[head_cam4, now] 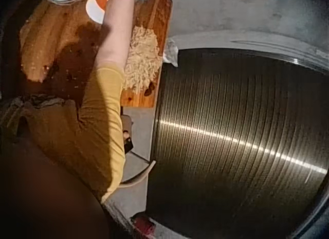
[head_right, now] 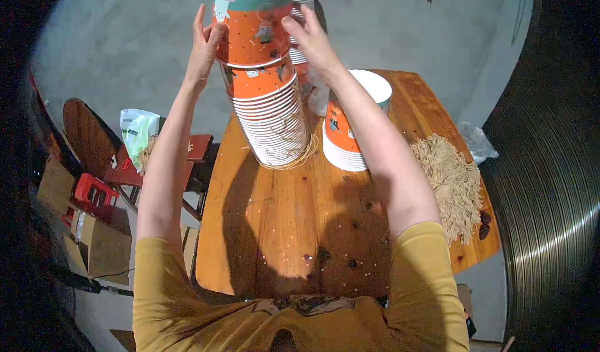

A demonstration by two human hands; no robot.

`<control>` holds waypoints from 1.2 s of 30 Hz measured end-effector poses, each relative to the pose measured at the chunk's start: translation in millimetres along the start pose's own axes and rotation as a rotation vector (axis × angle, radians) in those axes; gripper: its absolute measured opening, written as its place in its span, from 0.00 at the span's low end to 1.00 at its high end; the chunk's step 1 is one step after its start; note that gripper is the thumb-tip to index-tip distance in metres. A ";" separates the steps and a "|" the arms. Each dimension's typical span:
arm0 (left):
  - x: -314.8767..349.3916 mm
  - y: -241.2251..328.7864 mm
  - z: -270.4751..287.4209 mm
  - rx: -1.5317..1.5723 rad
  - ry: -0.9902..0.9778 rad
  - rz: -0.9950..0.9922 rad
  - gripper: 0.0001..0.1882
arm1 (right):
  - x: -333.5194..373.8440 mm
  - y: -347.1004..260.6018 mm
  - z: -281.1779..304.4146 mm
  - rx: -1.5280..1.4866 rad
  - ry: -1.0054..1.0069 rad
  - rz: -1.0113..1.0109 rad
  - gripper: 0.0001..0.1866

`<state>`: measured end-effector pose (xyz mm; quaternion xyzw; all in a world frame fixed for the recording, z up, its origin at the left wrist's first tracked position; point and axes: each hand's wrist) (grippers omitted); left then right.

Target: Attaching string handles to paper buckets by threading and knotting.

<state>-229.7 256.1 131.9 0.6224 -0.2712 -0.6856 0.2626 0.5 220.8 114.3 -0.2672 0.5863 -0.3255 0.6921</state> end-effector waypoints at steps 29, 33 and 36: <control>225.3 -69.9 -150.5 0.094 -0.189 0.341 0.34 | 93.0 25.1 107.8 1.194 -0.263 -0.218 0.44; 224.5 -87.2 -176.4 0.183 -0.255 0.362 0.46 | 102.9 26.1 102.8 1.132 -0.090 -0.031 0.31; 230.9 -112.6 -180.3 0.067 -0.245 0.355 0.48 | 102.3 14.3 94.8 1.126 -0.012 0.003 0.28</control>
Point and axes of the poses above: each hand's wrist, its own x-axis away from the middle knuckle, its own z-axis out of the back of the hand, y = z × x, and after that the axes turned 9 degrees about x, right-handed
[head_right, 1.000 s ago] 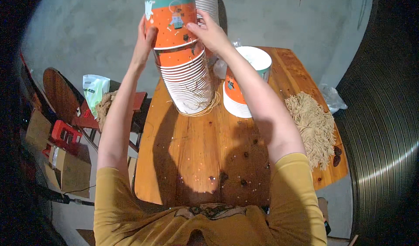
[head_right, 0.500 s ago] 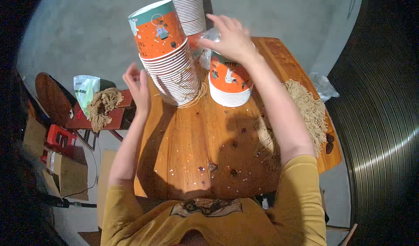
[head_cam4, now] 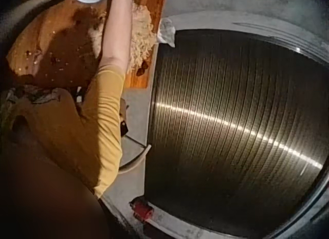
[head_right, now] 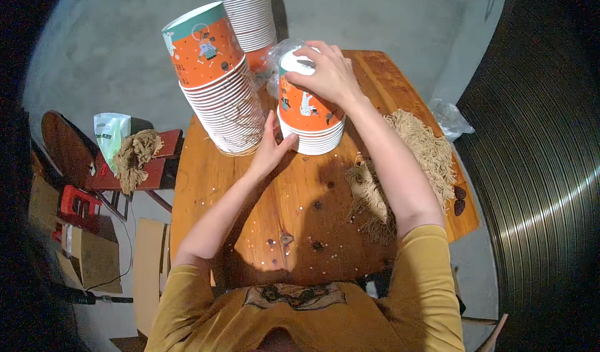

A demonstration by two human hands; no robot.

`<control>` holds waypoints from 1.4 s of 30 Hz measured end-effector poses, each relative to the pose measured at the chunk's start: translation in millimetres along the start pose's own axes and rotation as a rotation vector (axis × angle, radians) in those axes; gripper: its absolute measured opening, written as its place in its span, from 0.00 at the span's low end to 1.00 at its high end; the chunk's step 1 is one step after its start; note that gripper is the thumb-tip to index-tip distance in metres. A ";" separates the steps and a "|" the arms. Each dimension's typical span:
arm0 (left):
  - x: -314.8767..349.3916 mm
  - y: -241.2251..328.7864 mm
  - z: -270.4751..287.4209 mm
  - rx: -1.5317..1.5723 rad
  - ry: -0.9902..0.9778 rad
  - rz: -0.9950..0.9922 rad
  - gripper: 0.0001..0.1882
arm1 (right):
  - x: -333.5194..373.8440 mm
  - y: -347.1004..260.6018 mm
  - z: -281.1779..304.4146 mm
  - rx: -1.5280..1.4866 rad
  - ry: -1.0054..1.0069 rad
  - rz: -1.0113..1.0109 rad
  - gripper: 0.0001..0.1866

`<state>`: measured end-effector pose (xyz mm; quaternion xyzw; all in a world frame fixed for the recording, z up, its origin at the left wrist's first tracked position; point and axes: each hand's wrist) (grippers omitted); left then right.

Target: Attaching string handles to paper buckets by threading and knotting.

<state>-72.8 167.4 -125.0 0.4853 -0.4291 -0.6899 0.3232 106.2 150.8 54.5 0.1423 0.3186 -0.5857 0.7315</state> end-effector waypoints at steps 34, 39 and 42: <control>54.6 151.8 -35.8 0.326 -0.078 -0.389 0.22 | 94.4 -42.1 124.8 -0.634 0.549 -0.184 0.28; 94.4 180.0 -26.5 0.526 -0.025 -0.223 0.12 | 159.0 -3.6 103.3 -0.786 0.260 -0.290 0.23; 103.0 173.3 0.3 0.291 -0.050 -0.129 0.11 | 189.4 20.6 92.3 -0.351 -0.036 -0.536 0.12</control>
Point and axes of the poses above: each hand's wrist, its own x-axis away from the middle knuckle, its own z-axis out of the back of the hand, y = z × x, and after that the axes turned 9 degrees about x, right-handed
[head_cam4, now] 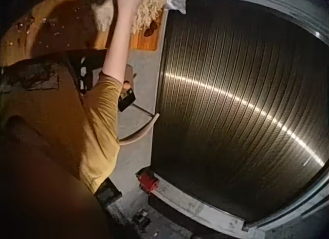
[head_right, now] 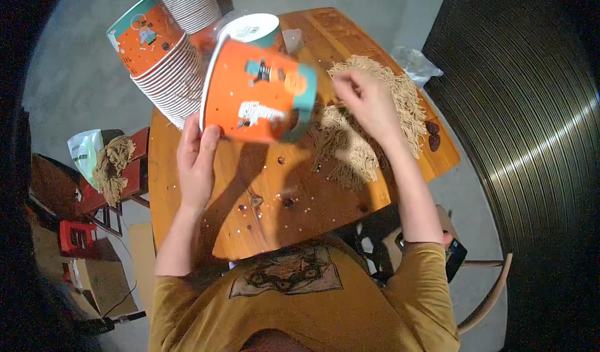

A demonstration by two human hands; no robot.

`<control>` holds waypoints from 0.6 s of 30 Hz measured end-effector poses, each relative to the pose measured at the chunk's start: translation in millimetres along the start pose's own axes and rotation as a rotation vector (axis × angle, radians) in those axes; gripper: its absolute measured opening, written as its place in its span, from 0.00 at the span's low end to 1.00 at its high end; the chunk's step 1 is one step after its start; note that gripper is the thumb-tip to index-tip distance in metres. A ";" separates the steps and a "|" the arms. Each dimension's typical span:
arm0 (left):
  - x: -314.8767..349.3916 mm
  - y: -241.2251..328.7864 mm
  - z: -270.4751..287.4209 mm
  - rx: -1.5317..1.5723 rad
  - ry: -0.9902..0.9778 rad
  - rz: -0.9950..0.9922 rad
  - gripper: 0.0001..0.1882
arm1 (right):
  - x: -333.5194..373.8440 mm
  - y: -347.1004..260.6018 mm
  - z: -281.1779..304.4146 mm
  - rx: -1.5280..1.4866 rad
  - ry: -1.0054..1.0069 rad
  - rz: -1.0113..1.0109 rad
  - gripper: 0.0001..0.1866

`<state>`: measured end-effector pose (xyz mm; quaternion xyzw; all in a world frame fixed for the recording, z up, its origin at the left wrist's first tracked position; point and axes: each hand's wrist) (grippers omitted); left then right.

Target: Attaching string handles to paper buckets by threading and knotting.

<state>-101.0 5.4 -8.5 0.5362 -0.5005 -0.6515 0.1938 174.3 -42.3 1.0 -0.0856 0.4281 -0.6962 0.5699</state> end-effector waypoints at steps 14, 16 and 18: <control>5.2 -18.7 3.2 -0.934 -0.294 -0.259 0.09 | 8.1 77.5 -44.8 0.374 0.039 0.118 0.10; 6.2 -23.8 4.1 -0.957 -0.333 -0.298 0.10 | 12.2 68.7 -37.4 0.383 0.057 0.147 0.10; 7.4 -23.2 2.5 -0.978 -0.350 -0.285 0.11 | 15.0 62.6 -33.1 0.221 -0.116 -0.092 0.12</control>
Point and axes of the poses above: each hand's wrist, its own x-axis away from the middle knuckle, its own z-axis out of the back of the hand, y = z × x, and after that the axes turned 9 degrees about x, right-handed
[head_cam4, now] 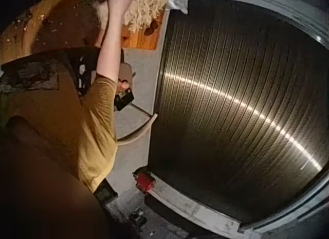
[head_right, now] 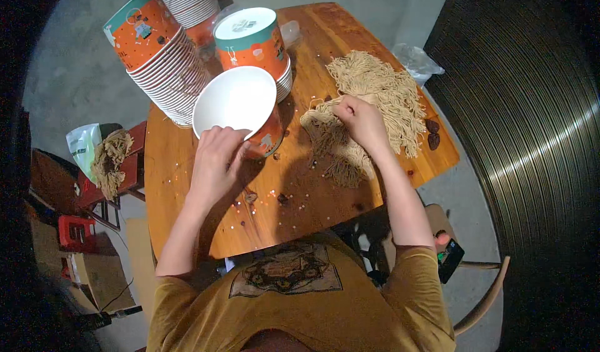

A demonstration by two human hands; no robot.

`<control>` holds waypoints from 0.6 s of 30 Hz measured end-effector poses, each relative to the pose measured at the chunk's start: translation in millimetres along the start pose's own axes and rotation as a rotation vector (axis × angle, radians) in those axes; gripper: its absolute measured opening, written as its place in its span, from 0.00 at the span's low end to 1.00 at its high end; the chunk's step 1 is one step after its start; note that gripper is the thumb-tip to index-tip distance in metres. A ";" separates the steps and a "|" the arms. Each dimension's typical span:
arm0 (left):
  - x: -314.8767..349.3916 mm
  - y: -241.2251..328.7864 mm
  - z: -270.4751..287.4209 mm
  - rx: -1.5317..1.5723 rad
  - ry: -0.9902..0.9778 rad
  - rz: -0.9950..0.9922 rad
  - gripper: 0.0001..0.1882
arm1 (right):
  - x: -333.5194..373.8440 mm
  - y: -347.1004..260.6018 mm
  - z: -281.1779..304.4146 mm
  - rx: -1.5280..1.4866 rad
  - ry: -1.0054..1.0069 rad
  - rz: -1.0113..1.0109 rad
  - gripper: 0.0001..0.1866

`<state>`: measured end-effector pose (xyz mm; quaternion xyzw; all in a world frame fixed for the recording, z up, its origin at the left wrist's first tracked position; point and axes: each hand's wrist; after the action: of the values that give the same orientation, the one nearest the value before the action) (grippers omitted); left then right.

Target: Attaching string handles to paper buckets by threading and knotting.

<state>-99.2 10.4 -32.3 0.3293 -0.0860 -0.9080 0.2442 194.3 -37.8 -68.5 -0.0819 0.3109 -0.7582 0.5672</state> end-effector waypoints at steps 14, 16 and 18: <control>-7.3 83.5 -42.6 1.389 0.116 0.252 0.14 | 64.7 -102.3 42.0 -0.878 -0.263 -0.080 0.07; 3.0 77.7 -40.2 1.336 0.022 0.311 0.12 | 71.3 -107.9 41.6 -0.866 -0.215 -0.036 0.07; 7.8 79.1 -34.4 1.282 -0.073 0.368 0.10 | 72.9 -105.0 37.8 -0.929 -0.192 -0.139 0.06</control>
<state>-51.8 -61.8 -38.0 0.3582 -0.6716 -0.6315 0.1480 102.3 -101.4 4.2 -0.4168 0.5568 -0.5643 0.4447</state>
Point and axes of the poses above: each hand's wrist, its own x-axis away from the middle knuckle, its own z-axis out of the back of the hand, y = z × x, and after that the axes turned 9 degrees about x, right-handed
